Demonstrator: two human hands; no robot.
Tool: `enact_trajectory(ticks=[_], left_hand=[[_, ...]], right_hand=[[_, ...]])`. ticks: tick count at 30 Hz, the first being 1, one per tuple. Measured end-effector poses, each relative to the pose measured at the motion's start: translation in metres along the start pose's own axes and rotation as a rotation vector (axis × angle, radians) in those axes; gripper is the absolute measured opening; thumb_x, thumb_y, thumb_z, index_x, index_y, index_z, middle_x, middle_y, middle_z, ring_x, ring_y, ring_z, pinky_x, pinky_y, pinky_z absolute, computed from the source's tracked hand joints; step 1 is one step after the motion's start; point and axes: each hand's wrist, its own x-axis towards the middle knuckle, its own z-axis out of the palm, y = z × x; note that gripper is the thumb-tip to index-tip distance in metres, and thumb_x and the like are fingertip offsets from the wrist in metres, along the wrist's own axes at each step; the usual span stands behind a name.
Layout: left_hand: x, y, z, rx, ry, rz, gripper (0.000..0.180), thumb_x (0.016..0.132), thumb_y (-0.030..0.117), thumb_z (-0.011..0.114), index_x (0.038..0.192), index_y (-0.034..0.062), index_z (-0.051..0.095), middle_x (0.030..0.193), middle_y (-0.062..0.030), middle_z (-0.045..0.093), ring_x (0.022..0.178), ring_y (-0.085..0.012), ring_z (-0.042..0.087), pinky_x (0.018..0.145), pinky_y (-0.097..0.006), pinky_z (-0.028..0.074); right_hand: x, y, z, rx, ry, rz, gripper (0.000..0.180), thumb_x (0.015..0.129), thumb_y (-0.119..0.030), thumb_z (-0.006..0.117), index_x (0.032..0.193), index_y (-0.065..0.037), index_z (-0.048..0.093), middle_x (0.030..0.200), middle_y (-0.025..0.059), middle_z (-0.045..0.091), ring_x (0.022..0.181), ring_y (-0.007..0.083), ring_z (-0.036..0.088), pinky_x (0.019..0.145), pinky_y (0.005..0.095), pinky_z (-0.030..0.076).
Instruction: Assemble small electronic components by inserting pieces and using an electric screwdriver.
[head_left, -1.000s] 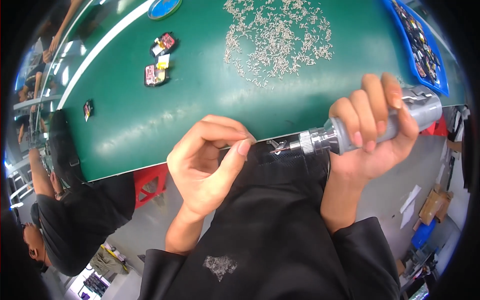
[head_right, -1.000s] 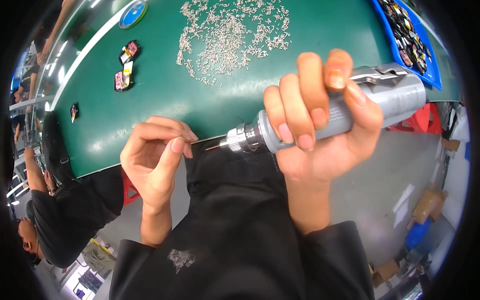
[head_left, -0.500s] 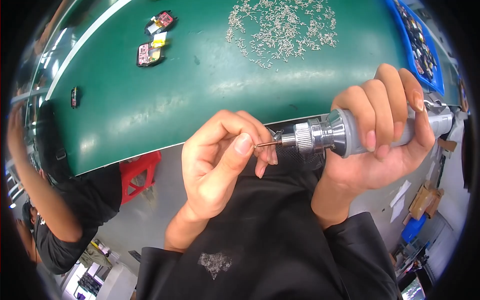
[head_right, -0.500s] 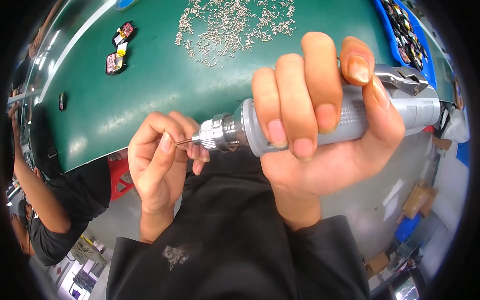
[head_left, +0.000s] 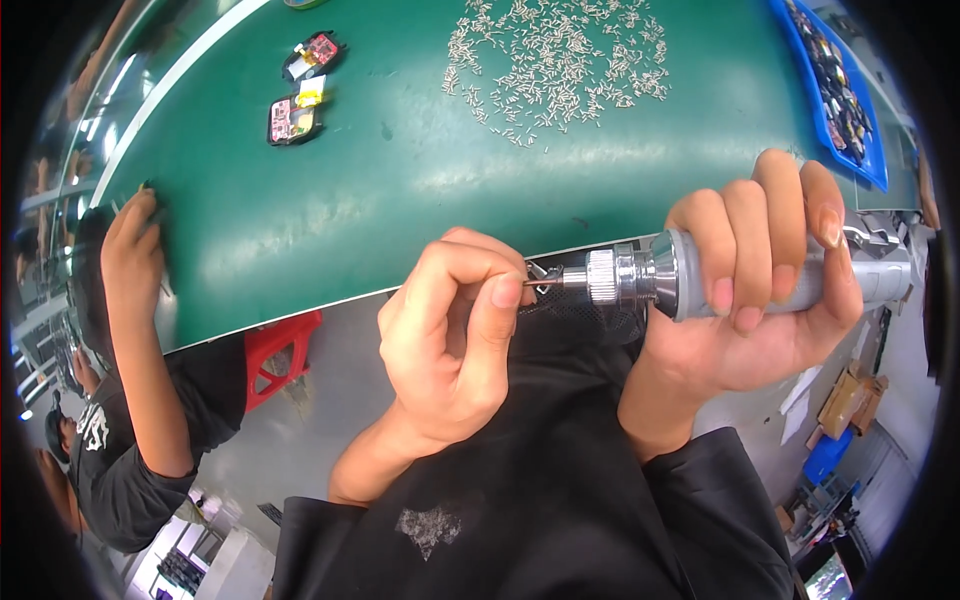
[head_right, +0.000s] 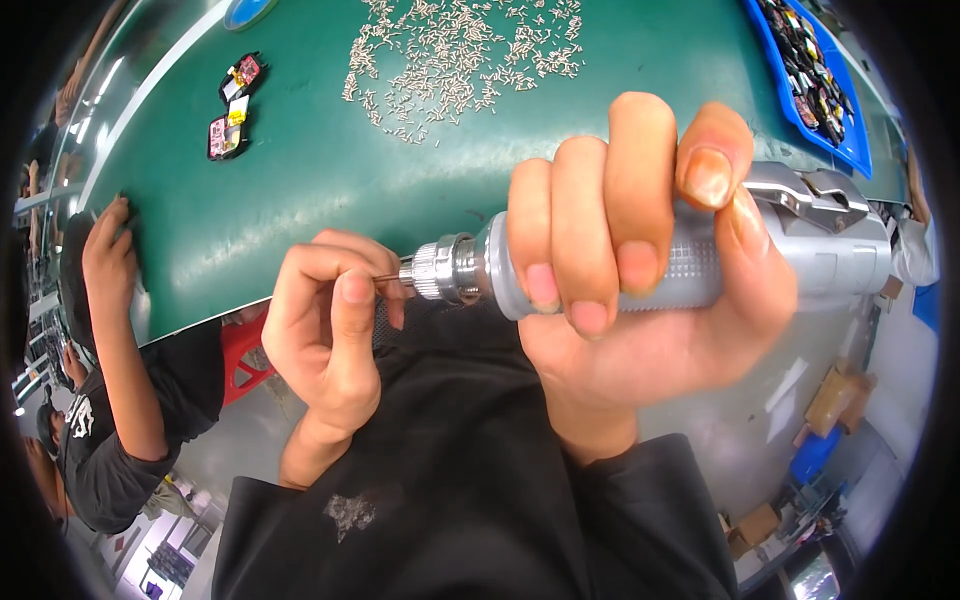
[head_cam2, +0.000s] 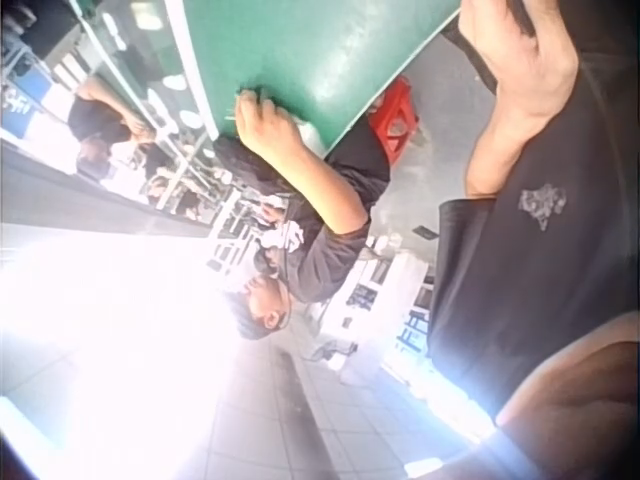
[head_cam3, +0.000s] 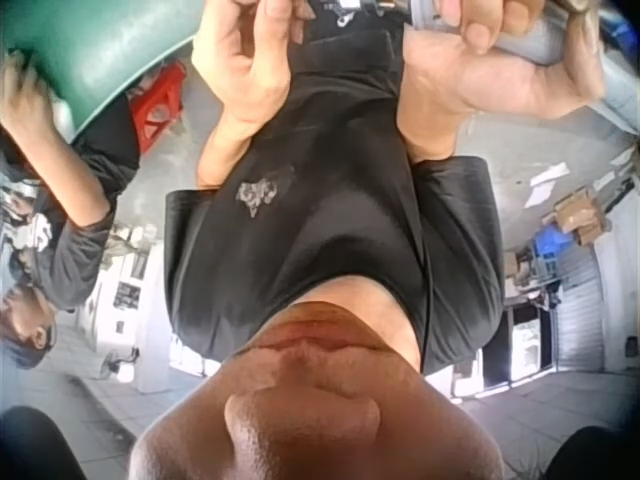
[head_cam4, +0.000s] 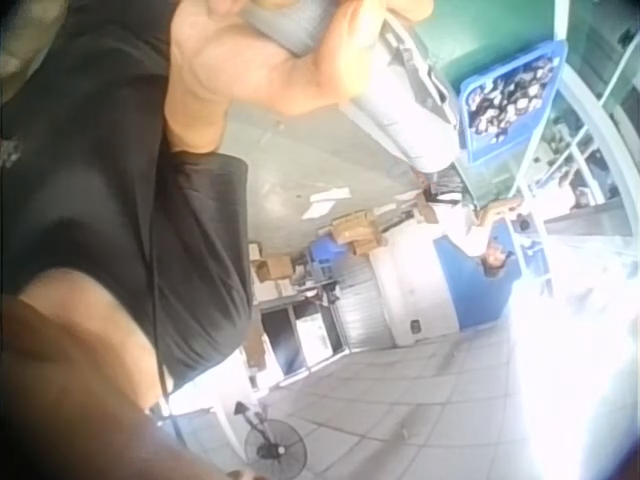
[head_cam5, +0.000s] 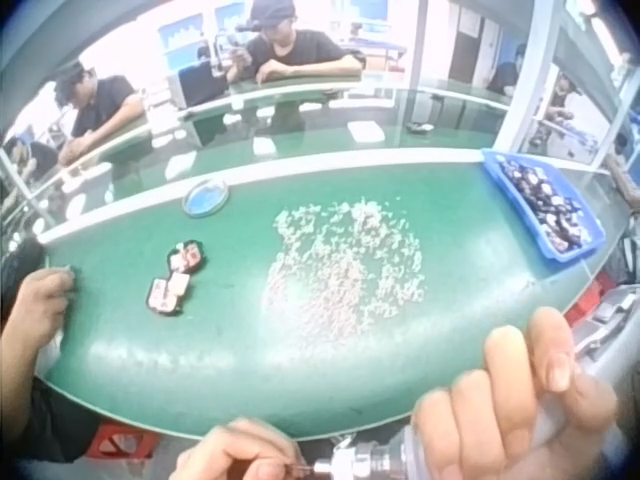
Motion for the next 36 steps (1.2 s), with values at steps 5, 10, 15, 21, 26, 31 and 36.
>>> enact_trajectory(ticks=[5, 10, 15, 21, 26, 31, 36], left_hand=[[0.002, -0.002, -0.002, 0.096, -0.127, -0.020, 0.013, 0.096, 0.007, 0.048, 0.087, -0.0033, 0.047, 0.082, -0.0144, 0.055, 0.064, -0.0135, 0.052, 0.055, -0.024, 0.044], [0.011, -0.005, 0.001, 0.040, -0.118, -0.076, 0.016, 0.094, 0.009, 0.052, 0.094, -0.0069, 0.054, 0.079, -0.0118, 0.060, 0.064, -0.0118, 0.052, 0.060, -0.024, 0.044], [0.037, 0.007, -0.007, 0.153, -0.051, -0.012, 0.058, 0.097, 0.037, 0.049, 0.128, -0.0097, 0.039, 0.089, -0.0152, 0.062, 0.067, -0.0128, 0.054, 0.061, -0.023, 0.045], [0.120, 0.020, -0.038, 0.802, -0.244, 0.255, 0.013, 0.085, -0.004, 0.059, 0.097, -0.0052, 0.056, 0.076, -0.0092, 0.061, 0.068, -0.0147, 0.057, 0.063, -0.025, 0.046], [0.238, 0.002, -0.013, 0.856, -0.225, 0.287, 0.015, 0.086, -0.002, 0.054, 0.100, -0.0025, 0.060, 0.077, -0.0088, 0.065, 0.071, -0.0147, 0.062, 0.066, -0.026, 0.048], [0.319, -0.049, 0.053, 0.874, -0.292, 0.409, 0.020, 0.085, 0.002, 0.055, 0.104, -0.0009, 0.060, 0.087, -0.0146, 0.067, 0.082, -0.0254, 0.066, 0.069, -0.034, 0.050], [0.388, -0.079, 0.130, 0.941, -0.355, 0.312, 0.026, 0.083, 0.010, 0.060, 0.105, -0.0029, 0.056, 0.089, -0.0200, 0.062, 0.088, -0.0346, 0.062, 0.079, -0.043, 0.048]], right_hand=[[0.001, -0.001, -0.010, 0.040, 0.056, 0.008, 0.011, 0.086, -0.014, 0.052, 0.087, -0.005, 0.047, 0.064, 0.0005, 0.040, 0.045, 0.0090, 0.039, 0.050, 0.0253, 0.039], [0.012, -0.001, -0.019, 0.053, 0.048, 0.001, 0.010, 0.087, -0.013, 0.051, 0.087, -0.004, 0.047, 0.065, 0.0007, 0.039, 0.045, 0.0089, 0.038, 0.050, 0.0253, 0.038], [0.022, -0.015, -0.028, 0.057, 0.121, -0.054, 0.010, 0.088, -0.014, 0.048, 0.087, -0.004, 0.047, 0.065, 0.0011, 0.039, 0.045, 0.0087, 0.037, 0.049, 0.0262, 0.038], [0.030, -0.007, -0.050, 0.097, 0.264, -0.083, 0.011, 0.088, -0.015, 0.048, 0.086, -0.006, 0.044, 0.063, 0.0016, 0.038, 0.044, 0.0100, 0.037, 0.048, 0.0277, 0.038], [0.031, -0.017, -0.059, 0.117, 0.362, -0.068, 0.011, 0.085, -0.018, 0.047, 0.084, -0.007, 0.045, 0.061, 0.0026, 0.037, 0.043, 0.0120, 0.034, 0.048, 0.0297, 0.037], [0.033, -0.018, -0.061, 0.118, 0.315, -0.034, 0.012, 0.085, -0.018, 0.049, 0.083, -0.007, 0.044, 0.060, 0.0026, 0.039, 0.042, 0.0116, 0.037, 0.048, 0.0296, 0.039], [0.030, -0.021, -0.064, 0.155, 0.313, 0.059, 0.012, 0.084, -0.019, 0.048, 0.084, -0.008, 0.045, 0.060, 0.0035, 0.040, 0.042, 0.0127, 0.037, 0.050, 0.0308, 0.039]])
